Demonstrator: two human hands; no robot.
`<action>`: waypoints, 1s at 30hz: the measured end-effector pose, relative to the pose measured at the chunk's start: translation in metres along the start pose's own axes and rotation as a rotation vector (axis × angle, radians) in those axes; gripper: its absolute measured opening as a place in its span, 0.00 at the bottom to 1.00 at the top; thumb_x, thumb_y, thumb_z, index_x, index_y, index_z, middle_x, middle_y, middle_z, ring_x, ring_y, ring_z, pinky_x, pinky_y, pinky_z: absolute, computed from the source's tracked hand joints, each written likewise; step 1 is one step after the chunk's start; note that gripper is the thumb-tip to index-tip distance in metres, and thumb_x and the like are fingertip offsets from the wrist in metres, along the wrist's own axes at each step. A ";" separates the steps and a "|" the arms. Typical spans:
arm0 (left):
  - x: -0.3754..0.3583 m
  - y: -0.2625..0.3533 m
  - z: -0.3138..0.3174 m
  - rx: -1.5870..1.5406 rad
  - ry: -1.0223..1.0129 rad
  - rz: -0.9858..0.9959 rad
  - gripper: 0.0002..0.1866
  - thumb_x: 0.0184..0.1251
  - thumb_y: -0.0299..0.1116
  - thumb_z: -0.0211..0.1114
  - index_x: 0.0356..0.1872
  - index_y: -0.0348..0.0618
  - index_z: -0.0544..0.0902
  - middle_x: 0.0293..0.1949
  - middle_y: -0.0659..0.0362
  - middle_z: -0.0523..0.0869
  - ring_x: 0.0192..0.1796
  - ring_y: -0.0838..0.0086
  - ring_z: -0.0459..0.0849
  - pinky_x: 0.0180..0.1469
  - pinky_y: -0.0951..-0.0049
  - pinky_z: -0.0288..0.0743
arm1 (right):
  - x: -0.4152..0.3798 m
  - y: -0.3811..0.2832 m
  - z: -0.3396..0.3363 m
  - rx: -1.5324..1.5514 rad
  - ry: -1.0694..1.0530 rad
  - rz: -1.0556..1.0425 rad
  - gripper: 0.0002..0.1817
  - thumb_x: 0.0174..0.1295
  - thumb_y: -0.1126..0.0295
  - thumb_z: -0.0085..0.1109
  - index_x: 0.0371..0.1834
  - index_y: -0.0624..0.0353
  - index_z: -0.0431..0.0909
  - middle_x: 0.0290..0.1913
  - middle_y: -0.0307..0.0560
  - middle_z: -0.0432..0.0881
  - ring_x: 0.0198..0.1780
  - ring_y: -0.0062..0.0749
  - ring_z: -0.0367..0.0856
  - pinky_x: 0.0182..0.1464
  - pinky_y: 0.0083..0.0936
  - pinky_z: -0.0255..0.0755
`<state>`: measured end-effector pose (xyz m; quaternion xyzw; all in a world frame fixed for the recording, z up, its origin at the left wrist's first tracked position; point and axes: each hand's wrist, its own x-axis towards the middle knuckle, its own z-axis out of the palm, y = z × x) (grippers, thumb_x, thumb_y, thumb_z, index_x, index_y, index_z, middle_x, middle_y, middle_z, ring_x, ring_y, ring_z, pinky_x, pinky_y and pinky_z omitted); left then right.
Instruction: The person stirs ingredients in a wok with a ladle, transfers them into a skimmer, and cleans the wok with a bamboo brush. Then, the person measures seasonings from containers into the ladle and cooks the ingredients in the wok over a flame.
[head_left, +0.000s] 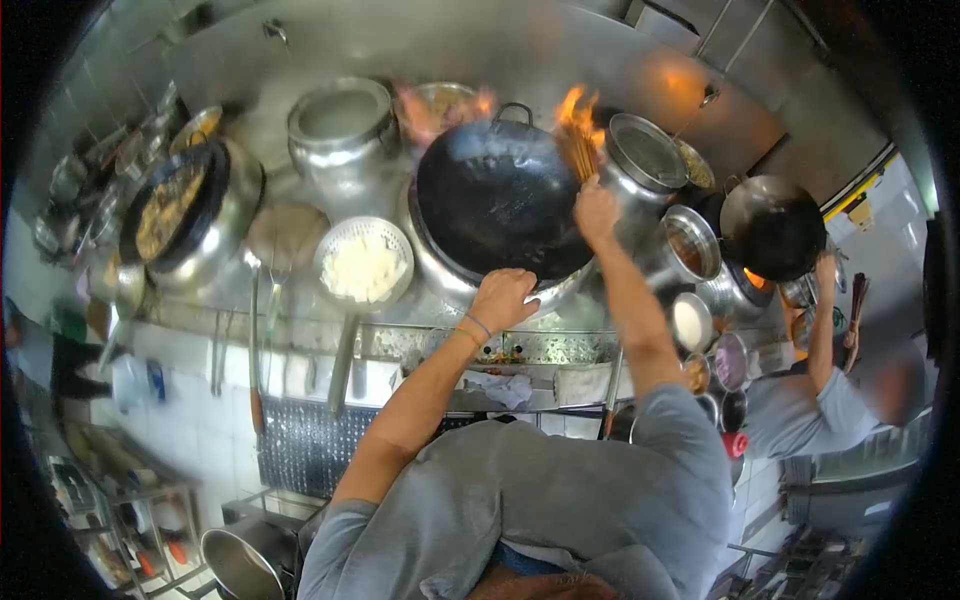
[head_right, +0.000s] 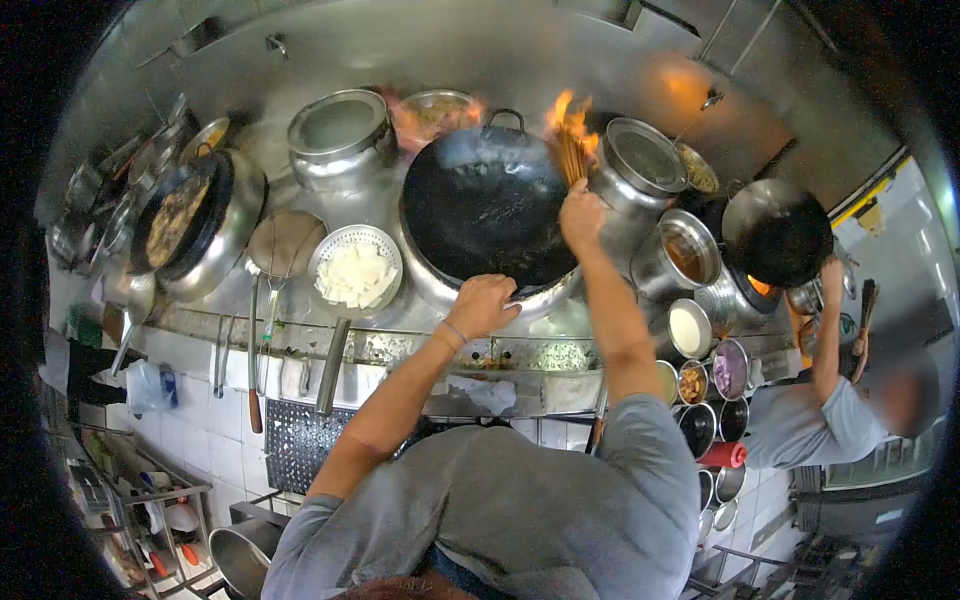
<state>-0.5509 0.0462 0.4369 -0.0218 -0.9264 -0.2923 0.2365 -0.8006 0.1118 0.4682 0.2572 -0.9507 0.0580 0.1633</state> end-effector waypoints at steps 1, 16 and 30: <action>0.001 0.001 -0.001 0.001 0.010 0.003 0.13 0.50 0.38 0.68 0.24 0.40 0.75 0.27 0.51 0.80 0.36 0.55 0.81 0.41 0.57 0.73 | -0.007 -0.014 0.007 0.071 0.158 0.199 0.16 0.60 0.59 0.55 0.40 0.61 0.83 0.39 0.59 0.86 0.44 0.52 0.85 0.46 0.45 0.79; 0.000 -0.004 0.009 0.018 0.069 -0.011 0.12 0.48 0.35 0.68 0.23 0.40 0.75 0.25 0.52 0.79 0.34 0.54 0.81 0.39 0.56 0.74 | -0.019 -0.030 0.021 0.033 -0.139 0.060 0.20 0.59 0.61 0.56 0.50 0.62 0.73 0.36 0.62 0.84 0.43 0.54 0.85 0.47 0.45 0.79; 0.002 0.002 0.002 0.037 -0.015 -0.066 0.10 0.48 0.35 0.65 0.23 0.42 0.75 0.27 0.51 0.81 0.34 0.54 0.82 0.38 0.55 0.74 | -0.015 -0.031 0.033 0.166 -0.144 0.102 0.20 0.61 0.60 0.53 0.51 0.62 0.73 0.39 0.62 0.84 0.42 0.59 0.84 0.44 0.48 0.78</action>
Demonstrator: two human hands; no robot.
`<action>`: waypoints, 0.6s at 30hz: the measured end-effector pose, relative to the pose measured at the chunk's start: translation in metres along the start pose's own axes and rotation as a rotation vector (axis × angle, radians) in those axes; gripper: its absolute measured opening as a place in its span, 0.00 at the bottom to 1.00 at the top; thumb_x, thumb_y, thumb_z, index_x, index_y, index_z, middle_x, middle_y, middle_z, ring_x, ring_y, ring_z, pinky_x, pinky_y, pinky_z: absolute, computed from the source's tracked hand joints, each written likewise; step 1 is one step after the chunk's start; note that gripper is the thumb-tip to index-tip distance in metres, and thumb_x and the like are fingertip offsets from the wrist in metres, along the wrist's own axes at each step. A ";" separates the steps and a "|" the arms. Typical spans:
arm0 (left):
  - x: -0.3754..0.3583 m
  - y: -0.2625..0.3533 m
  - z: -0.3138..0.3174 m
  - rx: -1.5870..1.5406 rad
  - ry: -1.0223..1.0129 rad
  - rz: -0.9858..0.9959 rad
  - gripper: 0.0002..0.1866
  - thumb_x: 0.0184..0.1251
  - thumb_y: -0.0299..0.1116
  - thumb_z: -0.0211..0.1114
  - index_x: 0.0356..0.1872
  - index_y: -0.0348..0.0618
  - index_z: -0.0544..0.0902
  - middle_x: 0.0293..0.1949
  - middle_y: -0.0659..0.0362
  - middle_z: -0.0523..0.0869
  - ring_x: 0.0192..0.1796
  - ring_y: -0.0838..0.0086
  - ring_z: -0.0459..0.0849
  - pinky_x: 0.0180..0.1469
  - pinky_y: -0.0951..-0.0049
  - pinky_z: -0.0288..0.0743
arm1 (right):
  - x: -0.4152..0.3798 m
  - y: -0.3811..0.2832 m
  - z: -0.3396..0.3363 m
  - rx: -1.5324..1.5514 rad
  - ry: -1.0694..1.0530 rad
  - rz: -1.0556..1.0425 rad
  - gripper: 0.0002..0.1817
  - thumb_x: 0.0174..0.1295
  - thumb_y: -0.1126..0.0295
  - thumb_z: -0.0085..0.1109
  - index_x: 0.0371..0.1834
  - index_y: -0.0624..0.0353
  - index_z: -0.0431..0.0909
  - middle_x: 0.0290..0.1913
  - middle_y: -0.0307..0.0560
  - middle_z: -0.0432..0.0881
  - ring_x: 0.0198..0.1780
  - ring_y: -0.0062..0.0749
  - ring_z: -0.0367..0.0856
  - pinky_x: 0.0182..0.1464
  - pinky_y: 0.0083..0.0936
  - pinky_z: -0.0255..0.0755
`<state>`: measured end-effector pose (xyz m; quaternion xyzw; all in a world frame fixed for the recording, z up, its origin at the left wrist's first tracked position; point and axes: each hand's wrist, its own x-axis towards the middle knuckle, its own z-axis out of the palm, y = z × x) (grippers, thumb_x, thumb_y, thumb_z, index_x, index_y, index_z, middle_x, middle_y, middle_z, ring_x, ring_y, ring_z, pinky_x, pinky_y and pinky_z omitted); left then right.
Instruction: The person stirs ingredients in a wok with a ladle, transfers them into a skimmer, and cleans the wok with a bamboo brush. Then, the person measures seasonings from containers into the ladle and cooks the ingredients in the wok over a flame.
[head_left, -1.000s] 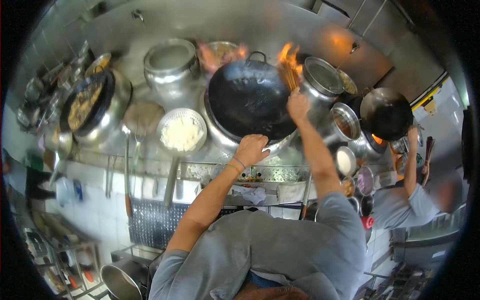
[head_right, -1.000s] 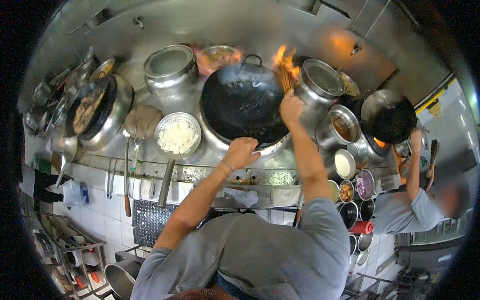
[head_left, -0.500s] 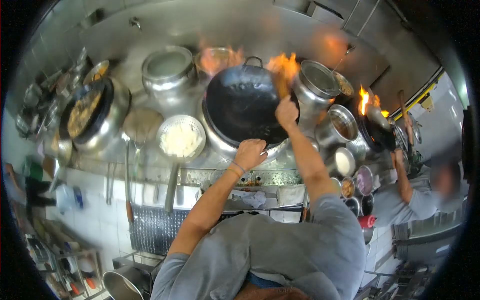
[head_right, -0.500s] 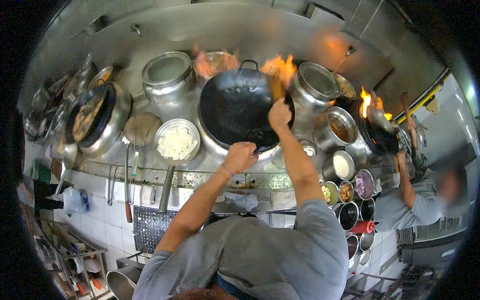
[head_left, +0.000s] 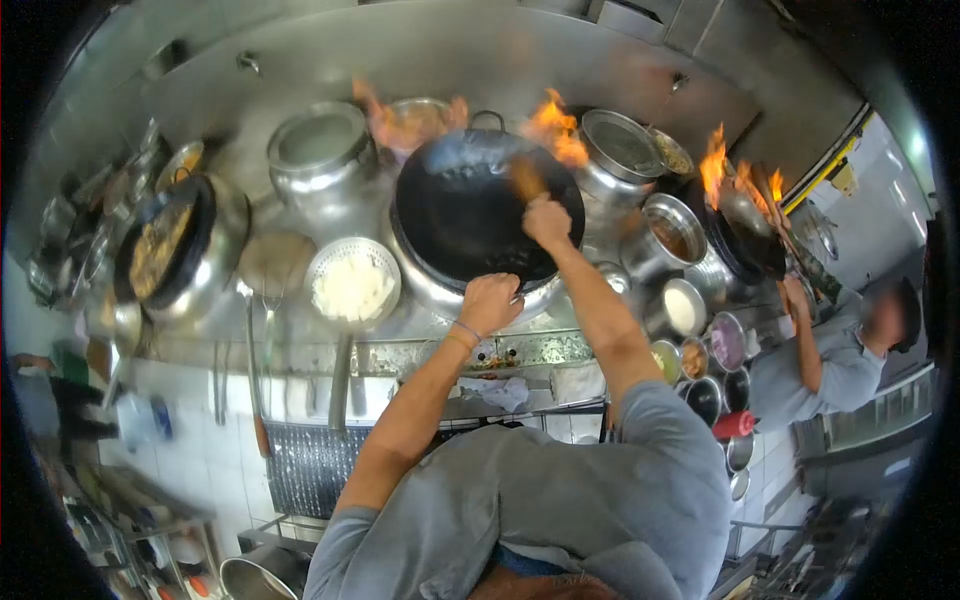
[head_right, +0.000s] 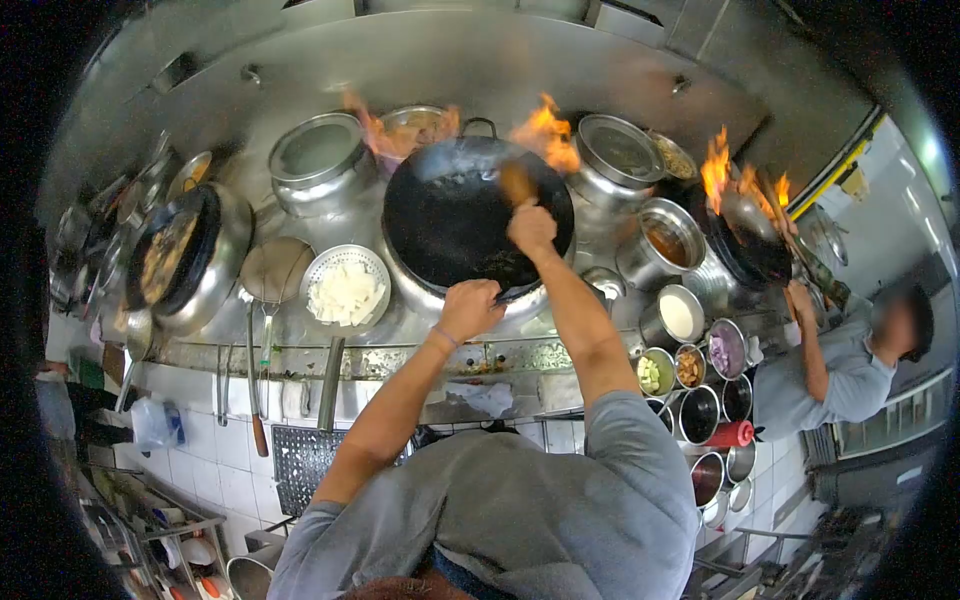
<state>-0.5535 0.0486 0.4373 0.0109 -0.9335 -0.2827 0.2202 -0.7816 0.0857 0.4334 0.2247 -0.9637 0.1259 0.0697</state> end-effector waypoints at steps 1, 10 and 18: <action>-0.003 0.001 0.001 -0.006 -0.012 0.005 0.10 0.48 0.35 0.65 0.23 0.42 0.75 0.27 0.51 0.81 0.34 0.54 0.82 0.38 0.55 0.74 | -0.014 -0.015 -0.010 -0.114 -0.250 -0.189 0.22 0.57 0.56 0.58 0.52 0.55 0.76 0.42 0.59 0.84 0.44 0.59 0.83 0.48 0.47 0.77; -0.001 0.000 0.000 -0.012 0.035 0.034 0.09 0.46 0.33 0.66 0.20 0.42 0.74 0.25 0.52 0.80 0.33 0.54 0.82 0.38 0.55 0.74 | 0.003 -0.010 0.004 0.145 -0.013 0.033 0.19 0.57 0.55 0.60 0.50 0.48 0.80 0.43 0.59 0.84 0.47 0.57 0.83 0.50 0.44 0.77; -0.001 -0.004 0.001 -0.015 0.091 0.048 0.10 0.46 0.34 0.67 0.20 0.41 0.74 0.24 0.52 0.80 0.32 0.54 0.82 0.36 0.56 0.74 | -0.074 -0.015 -0.094 0.195 -0.685 -0.483 0.15 0.57 0.55 0.60 0.43 0.48 0.84 0.46 0.51 0.86 0.45 0.48 0.85 0.43 0.36 0.79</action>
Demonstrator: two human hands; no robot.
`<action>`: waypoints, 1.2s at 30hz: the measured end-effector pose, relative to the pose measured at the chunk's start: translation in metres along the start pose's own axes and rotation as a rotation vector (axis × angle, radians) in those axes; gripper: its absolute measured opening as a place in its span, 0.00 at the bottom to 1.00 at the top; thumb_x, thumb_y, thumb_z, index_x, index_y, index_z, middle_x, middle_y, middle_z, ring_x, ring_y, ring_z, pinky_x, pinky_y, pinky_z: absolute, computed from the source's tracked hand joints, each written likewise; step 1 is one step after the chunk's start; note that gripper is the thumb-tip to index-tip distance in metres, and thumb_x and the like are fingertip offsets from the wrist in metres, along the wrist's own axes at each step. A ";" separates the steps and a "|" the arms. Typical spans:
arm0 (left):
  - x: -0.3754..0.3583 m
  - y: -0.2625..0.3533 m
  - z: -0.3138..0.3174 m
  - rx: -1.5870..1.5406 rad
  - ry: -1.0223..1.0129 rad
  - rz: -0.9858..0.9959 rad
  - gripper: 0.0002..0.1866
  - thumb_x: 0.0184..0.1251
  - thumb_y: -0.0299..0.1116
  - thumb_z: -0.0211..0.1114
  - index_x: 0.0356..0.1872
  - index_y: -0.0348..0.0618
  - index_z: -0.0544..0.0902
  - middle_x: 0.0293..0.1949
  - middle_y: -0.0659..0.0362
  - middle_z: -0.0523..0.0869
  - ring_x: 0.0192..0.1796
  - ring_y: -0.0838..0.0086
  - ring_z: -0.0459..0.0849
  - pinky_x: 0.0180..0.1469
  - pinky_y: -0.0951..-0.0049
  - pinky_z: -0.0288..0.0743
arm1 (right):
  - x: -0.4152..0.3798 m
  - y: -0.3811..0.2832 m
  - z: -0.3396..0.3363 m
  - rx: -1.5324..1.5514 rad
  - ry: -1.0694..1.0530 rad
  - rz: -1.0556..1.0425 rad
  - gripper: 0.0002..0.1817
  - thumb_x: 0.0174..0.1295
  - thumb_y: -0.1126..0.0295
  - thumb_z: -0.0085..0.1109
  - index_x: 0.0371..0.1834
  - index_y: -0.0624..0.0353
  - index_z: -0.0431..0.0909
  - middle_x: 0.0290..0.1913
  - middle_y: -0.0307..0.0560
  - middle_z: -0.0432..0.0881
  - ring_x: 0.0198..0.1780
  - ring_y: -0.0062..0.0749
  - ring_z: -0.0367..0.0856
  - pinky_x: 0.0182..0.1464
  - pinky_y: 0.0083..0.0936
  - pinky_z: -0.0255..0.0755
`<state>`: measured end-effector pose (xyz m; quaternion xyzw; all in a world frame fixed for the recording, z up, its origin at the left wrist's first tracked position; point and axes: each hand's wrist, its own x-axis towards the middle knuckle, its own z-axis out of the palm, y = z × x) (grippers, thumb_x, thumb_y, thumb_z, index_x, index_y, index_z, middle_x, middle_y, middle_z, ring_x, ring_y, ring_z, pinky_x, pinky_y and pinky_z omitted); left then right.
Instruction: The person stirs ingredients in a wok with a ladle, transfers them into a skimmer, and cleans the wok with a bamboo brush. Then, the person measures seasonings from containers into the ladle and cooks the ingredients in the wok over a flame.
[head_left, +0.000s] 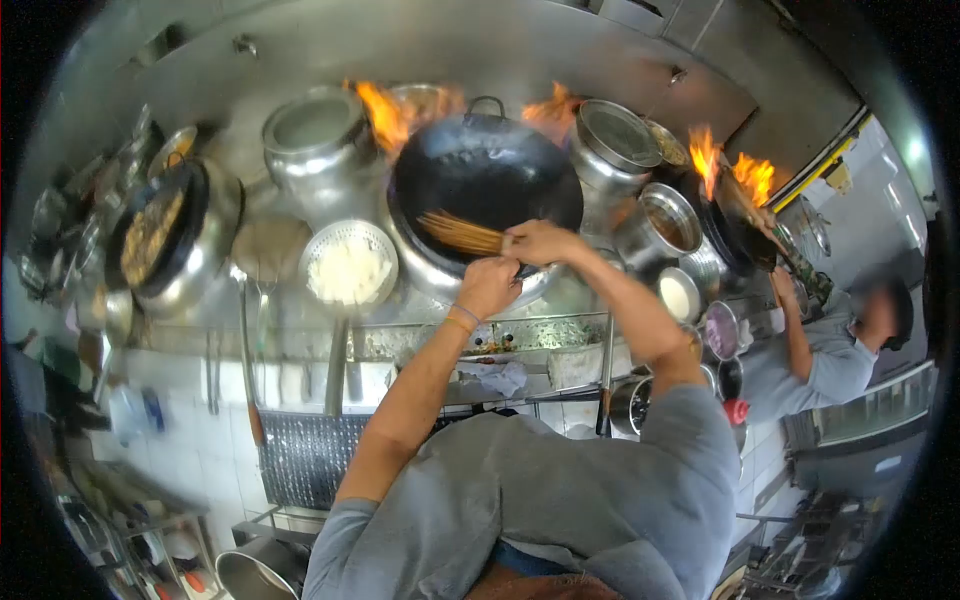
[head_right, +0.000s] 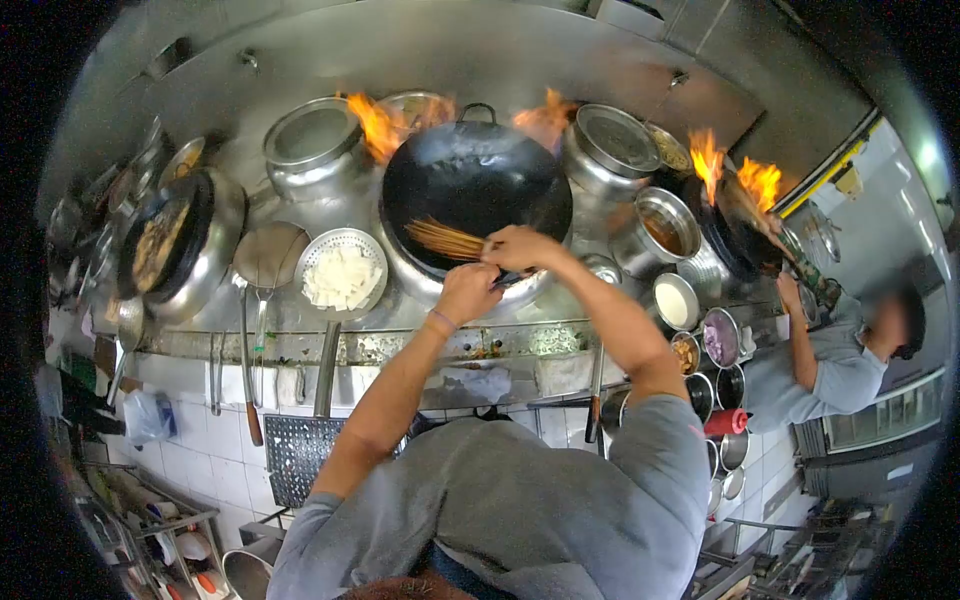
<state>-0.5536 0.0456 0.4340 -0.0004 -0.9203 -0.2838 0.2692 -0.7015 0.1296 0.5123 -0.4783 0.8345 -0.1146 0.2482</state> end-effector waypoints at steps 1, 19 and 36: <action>-0.002 0.000 0.002 0.008 0.001 -0.004 0.12 0.46 0.35 0.68 0.19 0.40 0.74 0.24 0.51 0.80 0.32 0.54 0.82 0.35 0.56 0.74 | -0.020 -0.002 -0.016 0.043 -0.075 0.043 0.16 0.56 0.55 0.60 0.43 0.49 0.85 0.45 0.50 0.86 0.42 0.46 0.86 0.39 0.36 0.80; -0.001 -0.008 0.008 -0.039 -0.029 0.006 0.11 0.52 0.39 0.65 0.21 0.43 0.77 0.26 0.51 0.83 0.30 0.54 0.83 0.33 0.53 0.75 | -0.088 0.082 -0.017 -0.424 0.838 0.633 0.16 0.61 0.58 0.56 0.40 0.60 0.80 0.36 0.57 0.85 0.37 0.60 0.83 0.40 0.49 0.76; 0.005 -0.006 0.008 -0.068 -0.025 -0.028 0.15 0.58 0.42 0.63 0.20 0.42 0.83 0.21 0.46 0.83 0.27 0.52 0.84 0.32 0.54 0.77 | -0.177 0.089 0.207 0.104 0.654 0.756 0.28 0.58 0.55 0.62 0.61 0.54 0.74 0.46 0.67 0.80 0.50 0.61 0.78 0.54 0.44 0.73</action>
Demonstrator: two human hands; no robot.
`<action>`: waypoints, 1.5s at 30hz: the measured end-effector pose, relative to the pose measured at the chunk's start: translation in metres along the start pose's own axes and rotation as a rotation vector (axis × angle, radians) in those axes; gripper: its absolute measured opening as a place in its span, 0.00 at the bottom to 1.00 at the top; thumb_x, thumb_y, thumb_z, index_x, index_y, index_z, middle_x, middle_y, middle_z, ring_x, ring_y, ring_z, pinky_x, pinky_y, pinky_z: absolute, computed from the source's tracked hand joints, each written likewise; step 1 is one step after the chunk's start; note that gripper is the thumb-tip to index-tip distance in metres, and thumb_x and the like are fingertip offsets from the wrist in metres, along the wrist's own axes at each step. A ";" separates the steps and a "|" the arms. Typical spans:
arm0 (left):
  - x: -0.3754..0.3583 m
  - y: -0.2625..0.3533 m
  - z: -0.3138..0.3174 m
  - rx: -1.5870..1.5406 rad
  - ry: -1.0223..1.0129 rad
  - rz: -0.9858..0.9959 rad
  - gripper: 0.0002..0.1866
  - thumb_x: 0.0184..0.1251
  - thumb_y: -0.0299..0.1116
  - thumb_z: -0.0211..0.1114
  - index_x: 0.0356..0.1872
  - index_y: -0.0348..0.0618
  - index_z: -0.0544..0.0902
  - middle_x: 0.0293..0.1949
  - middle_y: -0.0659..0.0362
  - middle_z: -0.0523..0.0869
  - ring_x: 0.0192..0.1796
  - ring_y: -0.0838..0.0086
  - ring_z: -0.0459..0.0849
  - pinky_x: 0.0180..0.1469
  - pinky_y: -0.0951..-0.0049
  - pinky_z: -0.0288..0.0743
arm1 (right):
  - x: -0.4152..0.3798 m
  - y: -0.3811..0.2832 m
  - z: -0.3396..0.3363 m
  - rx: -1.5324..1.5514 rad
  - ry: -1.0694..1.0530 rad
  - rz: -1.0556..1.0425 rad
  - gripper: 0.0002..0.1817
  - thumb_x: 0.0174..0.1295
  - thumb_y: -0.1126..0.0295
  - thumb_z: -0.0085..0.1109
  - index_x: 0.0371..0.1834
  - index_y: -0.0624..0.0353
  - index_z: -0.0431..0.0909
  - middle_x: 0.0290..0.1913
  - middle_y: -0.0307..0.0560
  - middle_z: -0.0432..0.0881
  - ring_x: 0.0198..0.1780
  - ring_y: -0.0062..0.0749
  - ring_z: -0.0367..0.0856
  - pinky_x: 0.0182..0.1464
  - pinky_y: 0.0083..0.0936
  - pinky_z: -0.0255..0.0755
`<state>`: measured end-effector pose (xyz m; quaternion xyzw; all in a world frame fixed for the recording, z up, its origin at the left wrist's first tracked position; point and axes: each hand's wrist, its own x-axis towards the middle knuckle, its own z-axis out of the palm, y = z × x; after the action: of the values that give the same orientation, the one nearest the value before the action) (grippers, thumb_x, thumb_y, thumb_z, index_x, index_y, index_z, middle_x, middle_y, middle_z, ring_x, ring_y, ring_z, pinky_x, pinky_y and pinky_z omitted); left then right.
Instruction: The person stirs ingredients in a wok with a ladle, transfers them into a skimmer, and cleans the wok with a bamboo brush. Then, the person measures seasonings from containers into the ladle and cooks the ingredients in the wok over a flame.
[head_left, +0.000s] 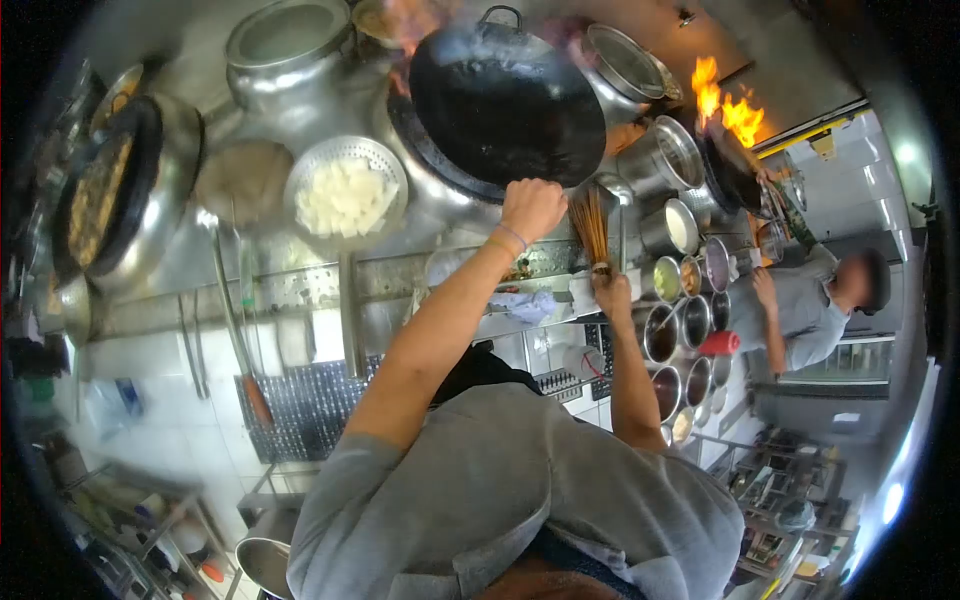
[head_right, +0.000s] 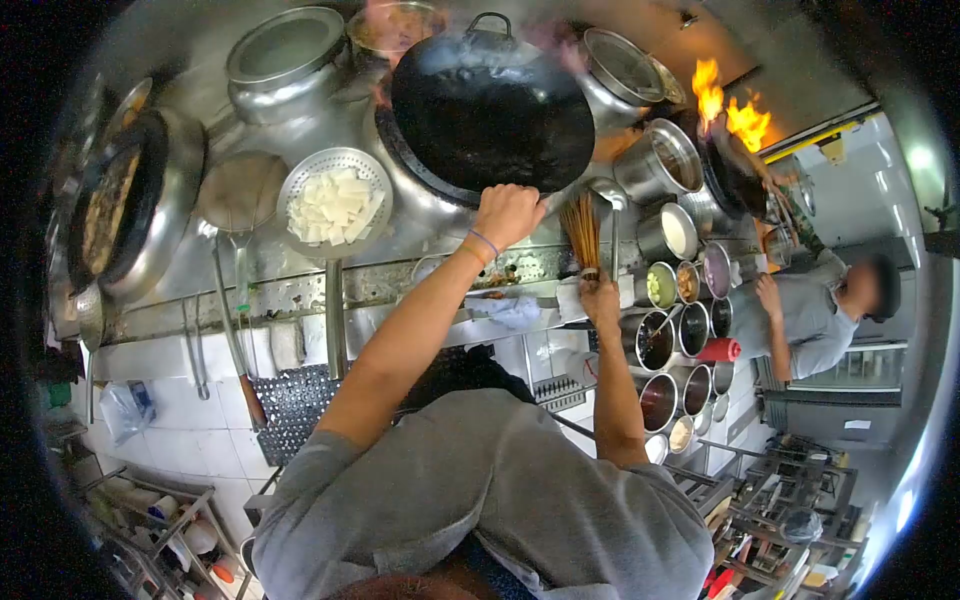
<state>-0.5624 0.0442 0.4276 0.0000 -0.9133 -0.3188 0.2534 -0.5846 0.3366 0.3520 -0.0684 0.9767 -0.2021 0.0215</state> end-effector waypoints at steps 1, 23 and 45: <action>0.000 0.001 -0.001 -0.004 -0.005 -0.018 0.15 0.57 0.42 0.63 0.20 0.42 0.83 0.21 0.46 0.83 0.27 0.51 0.84 0.32 0.54 0.77 | -0.004 -0.001 0.001 -0.036 -0.009 -0.034 0.29 0.59 0.55 0.61 0.62 0.54 0.73 0.48 0.67 0.79 0.52 0.61 0.77 0.55 0.44 0.72; 0.001 0.052 -0.011 0.310 -0.125 -0.181 0.24 0.67 0.51 0.51 0.25 0.46 0.87 0.29 0.48 0.87 0.38 0.51 0.86 0.45 0.53 0.79 | -0.104 0.059 0.004 0.083 0.181 -0.463 0.22 0.56 0.72 0.63 0.54 0.69 0.76 0.51 0.64 0.74 0.55 0.59 0.70 0.56 0.46 0.65; -0.026 0.031 0.008 0.328 0.002 -0.128 0.21 0.65 0.51 0.58 0.21 0.47 0.85 0.22 0.48 0.84 0.29 0.52 0.84 0.34 0.55 0.78 | -0.118 0.061 -0.030 0.161 0.179 -0.424 0.18 0.58 0.74 0.60 0.52 0.69 0.77 0.55 0.66 0.72 0.57 0.60 0.68 0.60 0.46 0.62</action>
<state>-0.5383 0.0781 0.4279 0.1000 -0.9509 -0.1812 0.2302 -0.4779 0.4202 0.3574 -0.2516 0.9193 -0.2845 -0.1028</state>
